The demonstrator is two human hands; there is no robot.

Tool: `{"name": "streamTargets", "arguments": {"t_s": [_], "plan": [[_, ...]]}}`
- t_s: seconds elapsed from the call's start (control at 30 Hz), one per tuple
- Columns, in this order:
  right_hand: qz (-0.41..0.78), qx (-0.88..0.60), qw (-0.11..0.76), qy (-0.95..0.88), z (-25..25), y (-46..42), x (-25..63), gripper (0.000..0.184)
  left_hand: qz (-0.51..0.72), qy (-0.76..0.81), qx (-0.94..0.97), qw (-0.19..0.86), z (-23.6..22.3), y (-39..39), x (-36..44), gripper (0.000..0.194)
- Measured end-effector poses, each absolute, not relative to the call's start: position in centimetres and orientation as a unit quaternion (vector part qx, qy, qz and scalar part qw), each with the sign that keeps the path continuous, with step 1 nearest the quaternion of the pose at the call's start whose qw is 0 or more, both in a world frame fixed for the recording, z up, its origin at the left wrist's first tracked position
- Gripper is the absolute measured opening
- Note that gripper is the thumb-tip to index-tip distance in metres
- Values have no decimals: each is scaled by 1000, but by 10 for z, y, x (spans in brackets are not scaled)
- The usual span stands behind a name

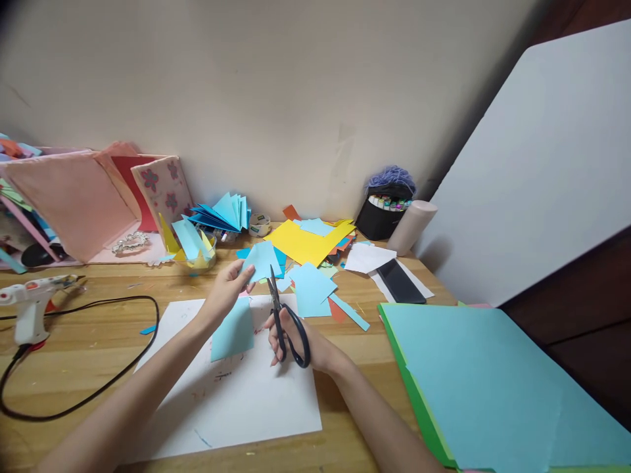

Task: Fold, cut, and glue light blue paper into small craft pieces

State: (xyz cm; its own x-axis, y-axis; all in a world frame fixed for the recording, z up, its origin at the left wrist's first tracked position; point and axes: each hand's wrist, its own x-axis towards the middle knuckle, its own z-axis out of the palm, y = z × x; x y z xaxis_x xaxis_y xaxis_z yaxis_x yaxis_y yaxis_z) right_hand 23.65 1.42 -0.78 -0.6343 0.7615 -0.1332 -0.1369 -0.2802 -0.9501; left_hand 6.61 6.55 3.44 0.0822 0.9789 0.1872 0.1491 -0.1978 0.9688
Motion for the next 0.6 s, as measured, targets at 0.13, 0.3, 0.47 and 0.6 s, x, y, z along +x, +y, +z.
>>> {"name": "streamTargets", "arguments": {"t_s": [0.13, 0.3, 0.47, 0.6], "plan": [[741, -320, 291, -513, -6, 15, 239, 64, 455, 473, 623, 426, 30, 63, 69, 25], [733, -335, 285, -520, -6, 15, 239, 65, 454, 480, 623, 418, 29, 62, 71, 25], [725, -349, 277, -525, -7, 16, 240, 69, 448, 487, 633, 401, 27, 62, 71, 27], [720, -348, 277, -533, -8, 16, 241, 69, 447, 492, 637, 391, 27, 62, 72, 25]]}}
